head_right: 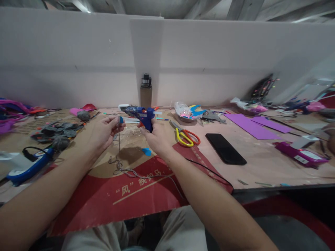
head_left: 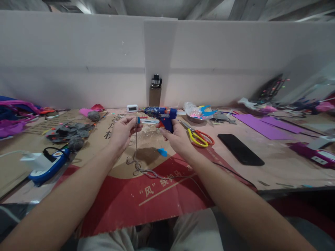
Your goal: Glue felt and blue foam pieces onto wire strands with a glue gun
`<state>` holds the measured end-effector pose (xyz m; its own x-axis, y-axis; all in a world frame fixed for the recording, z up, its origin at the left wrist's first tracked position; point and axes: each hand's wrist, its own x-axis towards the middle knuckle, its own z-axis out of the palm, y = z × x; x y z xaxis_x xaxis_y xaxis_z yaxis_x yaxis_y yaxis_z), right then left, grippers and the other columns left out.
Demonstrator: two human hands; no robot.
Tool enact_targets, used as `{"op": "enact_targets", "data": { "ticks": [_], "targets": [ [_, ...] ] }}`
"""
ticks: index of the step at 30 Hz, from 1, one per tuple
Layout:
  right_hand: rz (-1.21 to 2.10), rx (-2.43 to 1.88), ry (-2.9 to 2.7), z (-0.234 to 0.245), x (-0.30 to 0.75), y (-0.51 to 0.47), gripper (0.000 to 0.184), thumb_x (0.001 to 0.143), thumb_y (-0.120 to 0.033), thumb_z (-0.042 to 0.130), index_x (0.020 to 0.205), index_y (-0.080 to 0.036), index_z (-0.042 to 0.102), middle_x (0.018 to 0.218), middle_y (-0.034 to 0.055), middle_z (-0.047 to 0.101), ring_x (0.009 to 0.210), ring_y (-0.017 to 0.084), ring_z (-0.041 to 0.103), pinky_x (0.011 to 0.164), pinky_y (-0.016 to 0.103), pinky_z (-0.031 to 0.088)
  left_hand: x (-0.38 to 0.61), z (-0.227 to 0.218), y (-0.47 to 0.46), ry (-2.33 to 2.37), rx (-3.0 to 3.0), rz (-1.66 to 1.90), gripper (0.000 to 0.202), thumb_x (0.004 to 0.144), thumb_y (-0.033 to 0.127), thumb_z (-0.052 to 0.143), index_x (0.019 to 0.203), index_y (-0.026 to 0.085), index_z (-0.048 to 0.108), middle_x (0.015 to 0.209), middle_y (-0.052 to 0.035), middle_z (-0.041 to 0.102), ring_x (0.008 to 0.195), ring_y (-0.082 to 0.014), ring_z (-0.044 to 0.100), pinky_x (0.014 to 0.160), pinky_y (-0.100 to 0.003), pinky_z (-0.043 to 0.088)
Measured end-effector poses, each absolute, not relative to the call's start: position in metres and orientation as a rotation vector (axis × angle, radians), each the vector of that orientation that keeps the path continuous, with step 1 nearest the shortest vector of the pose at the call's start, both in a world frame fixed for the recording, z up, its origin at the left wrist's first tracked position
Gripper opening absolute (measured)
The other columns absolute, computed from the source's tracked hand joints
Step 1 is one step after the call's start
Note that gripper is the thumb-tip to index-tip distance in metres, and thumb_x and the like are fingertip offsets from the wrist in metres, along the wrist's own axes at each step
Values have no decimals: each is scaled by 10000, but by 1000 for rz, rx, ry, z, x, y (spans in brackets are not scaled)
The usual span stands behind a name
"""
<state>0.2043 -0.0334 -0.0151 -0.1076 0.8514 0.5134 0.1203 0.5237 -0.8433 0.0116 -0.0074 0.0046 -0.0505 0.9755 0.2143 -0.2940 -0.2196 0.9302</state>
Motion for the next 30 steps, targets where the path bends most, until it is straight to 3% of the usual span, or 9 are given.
{"op": "enact_targets", "data": {
  "ticks": [7, 11, 18, 30],
  "targets": [
    [802, -970, -1380, -16, 201, -31, 349, 732, -389, 670, 978, -197, 513, 856, 13, 621, 578, 96, 516, 544, 247, 449, 24, -2, -18, 968, 1460, 1449, 207, 724, 299, 727, 817, 131, 648, 710, -51, 687, 659, -156, 677, 666, -279, 551],
    [758, -1042, -1416, -12, 197, -36, 404, 647, -337, 744, 956, -172, 543, 766, -1, 608, 602, 108, 537, 583, 258, 447, 34, -5, -30, 991, 1647, 1371, 196, 755, 330, 701, 804, 146, 653, 692, -47, 687, 627, -150, 665, 641, -275, 557],
    [923, -983, -1394, -13, 191, -38, 312, 700, -324, 678, 919, -174, 515, 675, -35, 581, 497, 84, 492, 505, 245, 413, 38, -5, -35, 937, 1561, 1206, 236, 727, 363, 728, 783, 140, 677, 718, -69, 704, 637, -161, 673, 662, -292, 569],
    [819, -1143, -1381, -12, 194, -35, 237, 725, -307, 645, 863, -171, 508, 598, -48, 548, 446, 88, 505, 443, 229, 397, 32, -11, -22, 861, 1423, 1069, 224, 708, 344, 749, 798, 145, 699, 729, -78, 716, 652, -159, 683, 692, -292, 577]
  ]
}}
